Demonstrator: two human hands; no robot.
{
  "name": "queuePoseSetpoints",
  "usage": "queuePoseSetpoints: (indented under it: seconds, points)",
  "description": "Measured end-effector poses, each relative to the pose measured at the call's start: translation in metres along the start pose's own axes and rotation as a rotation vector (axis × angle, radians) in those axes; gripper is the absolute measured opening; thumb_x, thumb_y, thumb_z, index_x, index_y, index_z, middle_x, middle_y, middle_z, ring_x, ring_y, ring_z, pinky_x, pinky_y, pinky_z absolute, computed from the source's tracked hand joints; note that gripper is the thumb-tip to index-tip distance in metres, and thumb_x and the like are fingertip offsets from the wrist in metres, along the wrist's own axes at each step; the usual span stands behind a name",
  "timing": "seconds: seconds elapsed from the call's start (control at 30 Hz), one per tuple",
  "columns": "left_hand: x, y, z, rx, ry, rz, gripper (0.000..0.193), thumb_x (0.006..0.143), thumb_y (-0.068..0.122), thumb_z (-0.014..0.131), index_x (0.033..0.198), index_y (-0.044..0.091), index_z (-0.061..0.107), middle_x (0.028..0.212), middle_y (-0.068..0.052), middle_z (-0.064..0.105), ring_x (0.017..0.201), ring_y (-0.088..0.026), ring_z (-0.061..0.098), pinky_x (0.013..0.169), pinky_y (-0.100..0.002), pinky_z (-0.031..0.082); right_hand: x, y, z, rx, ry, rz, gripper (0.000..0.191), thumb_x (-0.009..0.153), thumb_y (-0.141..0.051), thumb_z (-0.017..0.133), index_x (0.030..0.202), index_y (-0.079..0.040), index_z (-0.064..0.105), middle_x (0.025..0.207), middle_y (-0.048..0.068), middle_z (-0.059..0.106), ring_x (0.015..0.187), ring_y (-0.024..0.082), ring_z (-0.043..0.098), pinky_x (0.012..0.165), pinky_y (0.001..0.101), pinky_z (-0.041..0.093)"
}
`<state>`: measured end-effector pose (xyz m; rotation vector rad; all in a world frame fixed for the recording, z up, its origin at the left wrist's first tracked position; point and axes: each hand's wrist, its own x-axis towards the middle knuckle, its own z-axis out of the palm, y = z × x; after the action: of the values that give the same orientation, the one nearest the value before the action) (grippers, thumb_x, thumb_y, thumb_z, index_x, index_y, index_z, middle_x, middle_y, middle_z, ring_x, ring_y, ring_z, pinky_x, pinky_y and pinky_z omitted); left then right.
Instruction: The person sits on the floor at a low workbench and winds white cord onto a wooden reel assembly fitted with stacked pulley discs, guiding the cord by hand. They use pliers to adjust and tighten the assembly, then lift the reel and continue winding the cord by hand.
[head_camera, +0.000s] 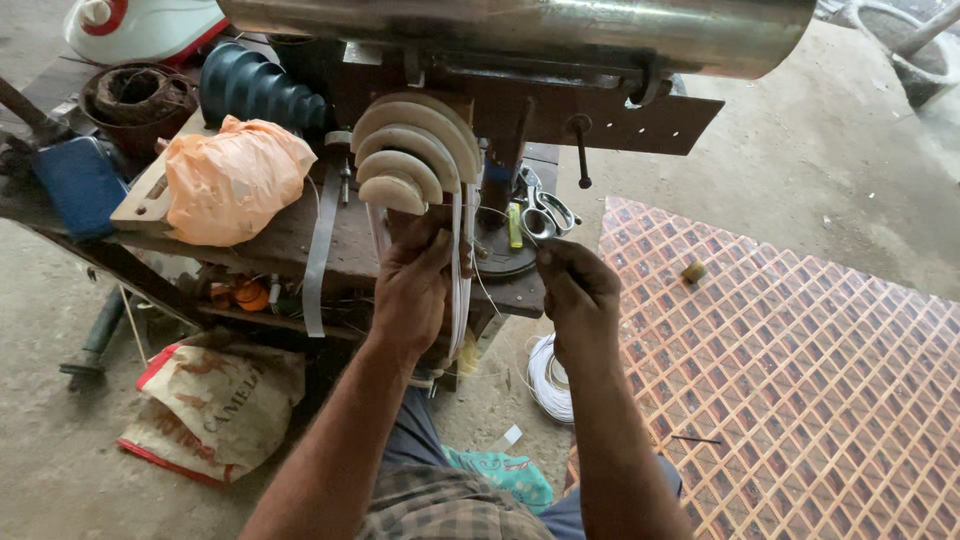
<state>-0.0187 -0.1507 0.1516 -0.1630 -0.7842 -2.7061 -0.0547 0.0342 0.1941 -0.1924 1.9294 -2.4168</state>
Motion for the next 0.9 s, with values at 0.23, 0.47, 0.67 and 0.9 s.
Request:
queuePoseSetpoints:
  seconds: [0.23, 0.47, 0.67, 0.9]
  points:
    - [-0.002, -0.012, -0.008, 0.071, -0.005, 0.085, 0.029, 0.107, -0.002, 0.059, 0.134, 0.002, 0.067, 0.113, -0.009, 0.07, 0.093, -0.017, 0.063, 0.081, -0.034, 0.051, 0.019, -0.001, -0.004, -0.047, -0.103, 0.067, 0.011, 0.094, -0.006, 0.071, 0.103, -0.003, 0.076, 0.067, -0.007, 0.055, 0.05, 0.001, 0.035, 0.044, 0.022, 0.024]
    - [-0.003, 0.011, -0.011, 0.0, -0.076, -0.045, 0.036, 0.107, 0.015, 0.053, 0.14, 0.003, 0.057, 0.121, -0.013, 0.071, 0.1, -0.023, 0.067, 0.081, -0.039, 0.053, 0.015, -0.001, -0.001, -0.065, -0.099, -0.046, 0.007, 0.096, -0.002, 0.068, 0.1, -0.003, 0.074, 0.069, -0.006, 0.056, 0.051, 0.001, 0.037, 0.045, 0.0219, 0.025]
    - [0.005, 0.007, -0.014, 0.034, -0.045, -0.043, 0.026, 0.105, 0.01, 0.061, 0.13, 0.004, 0.065, 0.112, -0.01, 0.071, 0.089, -0.021, 0.067, 0.073, -0.037, 0.053, 0.0, -0.025, 0.005, -0.168, -0.064, -0.26, 0.009, 0.097, 0.003, 0.065, 0.102, 0.001, 0.073, 0.084, -0.005, 0.064, 0.074, 0.002, 0.05, 0.065, 0.0194, 0.039]
    - [0.009, 0.005, 0.008, 0.68, 0.03, 0.315, 0.024, 0.096, -0.002, 0.074, 0.12, 0.001, 0.074, 0.088, -0.007, 0.069, 0.072, -0.017, 0.063, 0.062, -0.031, 0.052, -0.022, -0.046, 0.013, -0.305, -0.034, -0.301, 0.007, 0.097, -0.003, 0.069, 0.1, 0.002, 0.073, 0.081, -0.004, 0.065, 0.072, 0.002, 0.051, 0.063, 0.0193, 0.04]
